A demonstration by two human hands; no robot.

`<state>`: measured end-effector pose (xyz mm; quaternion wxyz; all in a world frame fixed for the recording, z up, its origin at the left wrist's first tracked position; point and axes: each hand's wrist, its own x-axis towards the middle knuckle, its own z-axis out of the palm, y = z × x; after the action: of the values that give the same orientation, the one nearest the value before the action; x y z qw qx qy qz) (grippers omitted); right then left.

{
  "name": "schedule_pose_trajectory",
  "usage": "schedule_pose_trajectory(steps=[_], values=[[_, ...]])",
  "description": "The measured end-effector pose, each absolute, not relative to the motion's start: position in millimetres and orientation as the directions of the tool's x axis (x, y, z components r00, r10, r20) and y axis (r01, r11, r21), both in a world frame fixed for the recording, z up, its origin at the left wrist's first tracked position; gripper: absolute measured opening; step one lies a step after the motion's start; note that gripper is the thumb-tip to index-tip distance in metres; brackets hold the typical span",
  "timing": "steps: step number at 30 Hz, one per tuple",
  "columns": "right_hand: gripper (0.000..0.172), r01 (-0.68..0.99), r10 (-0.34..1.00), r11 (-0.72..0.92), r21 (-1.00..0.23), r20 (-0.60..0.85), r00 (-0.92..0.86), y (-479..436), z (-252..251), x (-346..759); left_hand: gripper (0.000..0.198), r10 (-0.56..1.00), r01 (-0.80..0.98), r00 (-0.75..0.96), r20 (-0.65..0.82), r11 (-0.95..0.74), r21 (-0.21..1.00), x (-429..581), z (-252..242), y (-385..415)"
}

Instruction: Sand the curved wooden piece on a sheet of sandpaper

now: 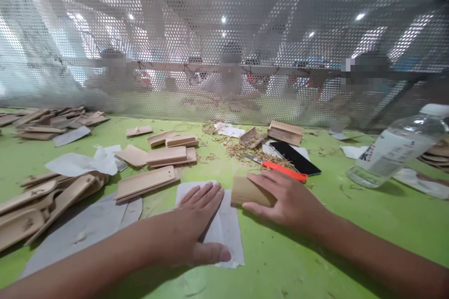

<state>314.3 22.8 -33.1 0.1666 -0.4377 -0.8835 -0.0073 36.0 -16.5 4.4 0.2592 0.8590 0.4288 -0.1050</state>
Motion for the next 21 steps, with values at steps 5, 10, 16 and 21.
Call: schedule_pose_trajectory(steps=[5, 10, 16, 21], values=[[0.063, 0.677, 0.708, 0.706, -0.209, 0.217, -0.672, 6.1, -27.3, 308.7, 0.123, 0.702, 0.798, 0.598, -0.387, -0.478, 0.368, 33.9, -1.1, -14.1], [0.062, 0.742, 0.787, 0.607, -0.283, 0.087, -0.611, 1.8, -24.1, 303.8, 0.119, 0.691, 0.782, 0.618, -0.374, -0.494, 0.379, 34.5, -1.9, -13.6], [0.065, 0.788, 0.827, 0.53, -0.313, -0.015, -0.562, 3.6, -14.5, 297.2, 0.115, 0.686, 0.786, 0.614, -0.39, -0.49, 0.376, 36.3, 2.0, -14.8], [0.066, 0.804, 0.831, 0.52, -0.288, -0.045, -0.554, 7.8, -7.9, 292.7, 0.113, 0.683, 0.781, 0.623, -0.381, -0.52, 0.346, 36.7, 3.0, -14.1]])
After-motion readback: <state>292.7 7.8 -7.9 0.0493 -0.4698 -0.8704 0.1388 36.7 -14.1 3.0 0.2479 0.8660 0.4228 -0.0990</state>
